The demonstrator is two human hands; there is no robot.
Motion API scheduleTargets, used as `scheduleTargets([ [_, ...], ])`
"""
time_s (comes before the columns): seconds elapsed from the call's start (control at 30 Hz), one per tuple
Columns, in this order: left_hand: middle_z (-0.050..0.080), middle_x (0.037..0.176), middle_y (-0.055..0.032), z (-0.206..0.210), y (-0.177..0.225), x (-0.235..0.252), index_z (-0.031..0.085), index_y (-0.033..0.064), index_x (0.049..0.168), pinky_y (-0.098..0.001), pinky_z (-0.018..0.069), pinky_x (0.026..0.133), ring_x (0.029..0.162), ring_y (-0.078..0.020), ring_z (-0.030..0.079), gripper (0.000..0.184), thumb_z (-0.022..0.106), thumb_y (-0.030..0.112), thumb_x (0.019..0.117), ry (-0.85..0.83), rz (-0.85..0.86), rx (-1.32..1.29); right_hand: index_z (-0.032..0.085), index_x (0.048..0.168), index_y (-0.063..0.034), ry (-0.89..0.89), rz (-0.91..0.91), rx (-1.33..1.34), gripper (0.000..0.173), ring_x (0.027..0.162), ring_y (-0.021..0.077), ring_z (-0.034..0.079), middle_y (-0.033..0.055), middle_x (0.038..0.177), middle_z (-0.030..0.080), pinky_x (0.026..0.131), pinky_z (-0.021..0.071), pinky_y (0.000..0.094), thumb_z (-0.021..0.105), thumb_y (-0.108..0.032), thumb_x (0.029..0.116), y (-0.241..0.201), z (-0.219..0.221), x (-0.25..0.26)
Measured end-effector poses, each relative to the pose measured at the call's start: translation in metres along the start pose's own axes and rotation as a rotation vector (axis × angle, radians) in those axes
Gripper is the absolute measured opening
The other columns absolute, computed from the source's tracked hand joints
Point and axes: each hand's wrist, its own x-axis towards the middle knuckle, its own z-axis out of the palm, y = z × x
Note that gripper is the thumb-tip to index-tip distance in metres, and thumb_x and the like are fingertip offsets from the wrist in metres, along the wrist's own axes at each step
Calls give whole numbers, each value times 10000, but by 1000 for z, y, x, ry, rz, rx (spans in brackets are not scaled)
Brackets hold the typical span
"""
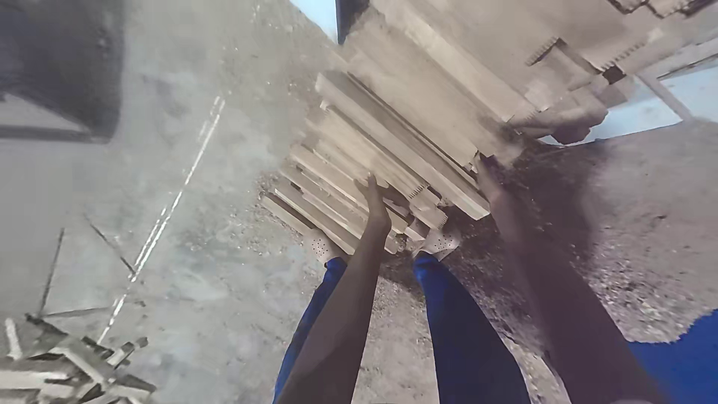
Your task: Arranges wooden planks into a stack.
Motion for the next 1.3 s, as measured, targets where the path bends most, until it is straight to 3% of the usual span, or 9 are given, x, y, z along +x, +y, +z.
scheduleTargets([
  [0.13, 89, 1706, -75, 8, -2, 1, -49, 405, 1623, -739, 311, 1065, 1516, -377, 211, 895, 359, 794, 928, -83, 2, -57, 377, 1567, -120, 11, -128, -77, 654, 1483, 194, 360, 102, 1615, 380, 1217, 296, 423, 381, -543, 1069, 7, -1, -2],
  [0.3, 57, 1712, -62, 11, 2, -4, -61, 445, 1612, -782, 268, 1067, 1531, -408, 160, 929, 324, 869, 881, -127, -92, -111, 448, 1510, -72, 55, 65, -32, 509, 1423, 229, 439, 137, 1554, 456, 1171, 352, 423, 488, -343, 1081, -26, 13, -49],
  [0.47, 168, 1689, -106, -5, 15, -10, -61, 459, 1609, -760, 349, 1012, 1468, -435, 299, 899, 308, 859, 894, -102, -99, -74, 659, 1245, -61, 69, -166, 20, 452, 957, 118, 671, 77, 1093, 708, 835, 564, 314, 640, -432, 987, 15, 24, -78],
  [0.57, 294, 1642, -136, -31, 27, -9, 9, 442, 1619, -705, 419, 983, 1403, -422, 412, 833, 262, 829, 928, -60, -127, 5, 530, 1397, -119, -227, 38, 256, 470, 1012, 110, 648, 62, 1182, 662, 854, 563, 302, 448, -446, 1069, 44, 55, -81],
  [0.67, 324, 1631, -117, -51, 31, -9, 69, 439, 1620, -681, 410, 1017, 1427, -379, 402, 785, 243, 805, 947, -112, -123, 45, 446, 1502, -116, -162, 30, 270, 515, 1210, 155, 589, 107, 1395, 577, 1002, 515, 361, 405, -422, 1090, 61, 84, -84],
  [0.77, 358, 1611, -116, -55, 29, -6, 142, 409, 1618, -654, 434, 1012, 1410, -371, 426, 801, 265, 812, 937, -138, -124, 27, 377, 1548, -84, -57, -103, 227, 552, 1315, 161, 522, 132, 1501, 493, 1076, 468, 354, 462, -360, 1078, 68, 92, -82],
  [0.93, 220, 1679, -87, -54, 26, -4, 33, 428, 1624, -689, 371, 1071, 1486, -367, 320, 820, 307, 796, 945, -158, -134, 0, 73, 1636, -97, 138, -310, 146, 890, 1440, 296, 393, 215, 1639, 244, 1118, 435, 456, 630, -320, 978, 72, 82, -61],
  [1.17, 124, 1700, -114, -48, 31, -3, -54, 397, 1626, -668, 359, 1072, 1491, -383, 287, 858, 343, 761, 959, -151, -164, 46, 567, 1406, -61, 158, -450, -134, 500, 1236, 253, 572, 171, 1363, 599, 1043, 461, 483, 433, -414, 1078, 49, 53, -18],
  [1.3, 93, 1702, -122, -48, 27, 0, -82, 399, 1621, -658, 360, 1076, 1490, -383, 283, 850, 333, 751, 968, -165, -143, 51, 492, 1464, -70, 84, -251, 112, 736, 1237, 223, 579, 149, 1419, 571, 1021, 474, 407, 107, -562, 1077, 44, 40, -5],
])
